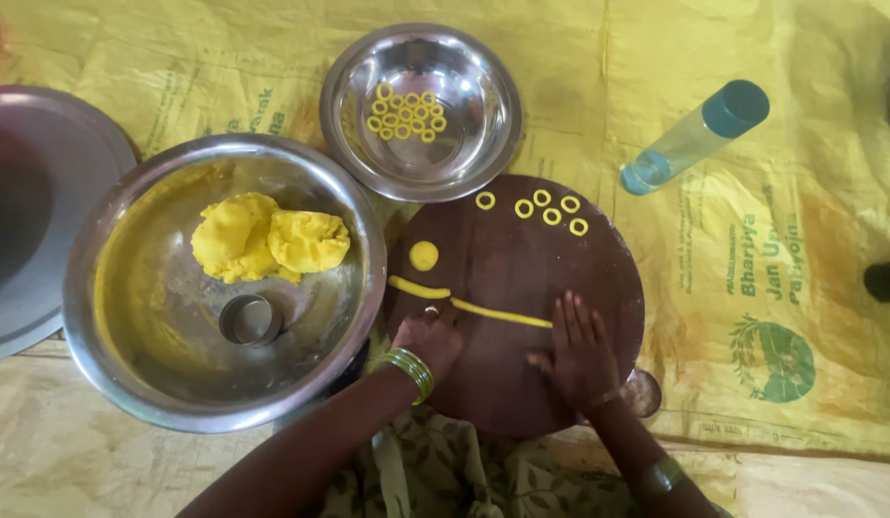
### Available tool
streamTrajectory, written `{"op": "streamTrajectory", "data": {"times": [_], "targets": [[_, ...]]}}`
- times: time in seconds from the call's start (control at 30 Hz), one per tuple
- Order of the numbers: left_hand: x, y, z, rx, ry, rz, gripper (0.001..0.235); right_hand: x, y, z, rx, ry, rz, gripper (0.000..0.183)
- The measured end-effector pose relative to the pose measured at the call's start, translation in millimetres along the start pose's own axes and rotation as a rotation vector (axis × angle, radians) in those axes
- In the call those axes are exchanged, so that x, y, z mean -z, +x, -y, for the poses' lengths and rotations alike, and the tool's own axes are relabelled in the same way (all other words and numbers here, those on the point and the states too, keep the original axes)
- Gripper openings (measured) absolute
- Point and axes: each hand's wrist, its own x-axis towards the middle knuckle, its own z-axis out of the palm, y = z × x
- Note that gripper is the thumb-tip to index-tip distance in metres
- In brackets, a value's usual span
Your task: The person is shaping yellow dough into small rings by hand. They roll the dough into thin strips, then form them into circular shapes, placing the finished rings on a wooden board.
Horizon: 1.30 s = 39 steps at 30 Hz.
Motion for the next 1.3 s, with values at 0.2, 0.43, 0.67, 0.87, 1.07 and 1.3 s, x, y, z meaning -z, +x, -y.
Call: {"op": "streamTrajectory", "data": {"times": [0.2,0.43,0.67,0.87,1.07,1.3], "targets": [[-7.6,11.5,2.6,-0.034,0.005,0.047,0.033,30.9,-74.0,29.8,-0.054,0.063,0.18,0.089],[-50.0,4.0,-6.5,-0.213,0.047,-0.47,0.05,39.7,-47.8,6.5,-0.247,0.38,-0.108,0.041],[-67.5,16.7,-8.2,-0.154,0.099,-0.414,0.022,43.7,-33.1,4.6,-0.233,0.271,-0.227,0.019],[-57.3,9.9,-7.9,-0.111,0.057,-0.359,0.017,47.6,-37.4,-5.4,-0.207,0.177,-0.275,0.028],[-49.8,0.0,-6.9,-0.092,0.054,-0.305,0.02,21.7,-66.4,5.3,-0.247,0.002,-0.09,0.063],[-33.7,-0.1,4.8,-0.056,0.033,-0.268,0.024,-15.7,-33.0,-8.0,-0.241,-0.094,0.013,0.084]]}}
